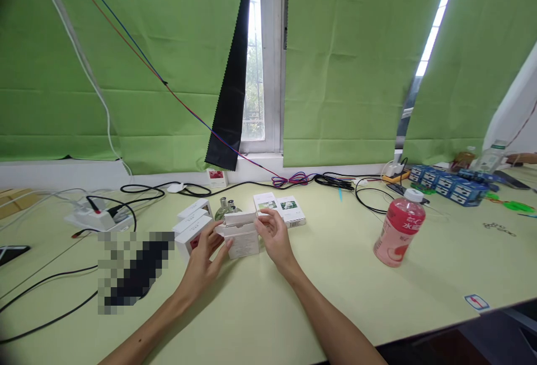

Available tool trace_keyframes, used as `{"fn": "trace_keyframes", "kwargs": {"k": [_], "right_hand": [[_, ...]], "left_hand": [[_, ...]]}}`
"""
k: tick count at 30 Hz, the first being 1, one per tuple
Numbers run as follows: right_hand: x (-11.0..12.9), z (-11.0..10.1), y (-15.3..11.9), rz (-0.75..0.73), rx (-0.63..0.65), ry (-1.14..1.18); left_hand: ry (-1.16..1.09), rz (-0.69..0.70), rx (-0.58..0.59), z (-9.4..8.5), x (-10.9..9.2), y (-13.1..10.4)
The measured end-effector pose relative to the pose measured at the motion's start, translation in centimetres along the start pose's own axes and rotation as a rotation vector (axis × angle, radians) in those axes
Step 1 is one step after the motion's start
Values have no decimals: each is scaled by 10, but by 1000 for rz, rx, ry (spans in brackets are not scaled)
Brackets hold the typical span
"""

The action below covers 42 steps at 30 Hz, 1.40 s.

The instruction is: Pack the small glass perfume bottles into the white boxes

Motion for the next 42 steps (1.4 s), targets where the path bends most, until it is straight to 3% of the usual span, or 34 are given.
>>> {"fn": "trace_keyframes", "kwargs": {"k": [8,16,28,42], "right_hand": [[6,-3,-2,-127,-48,-124],[17,-1,-8,-202,-58,-242],[24,0,-12,-236,-64,-302],[40,14,-19,-439,35,-459]], "left_hand": [[215,98,27,0,0,-2],[353,287,24,1,-25,-4],[410,206,6,-2,-22,-3],[372,240,3,-1,-31,-2]]}}
Point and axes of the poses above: each hand's wrist, its own y-axis towards the middle knuckle, its own z-axis out of the palm, x = y × z, the point moved 10 cm from there along y, towards the middle knuckle, and after that the axes turned 3 degrees about -y, right-handed, at the moved point
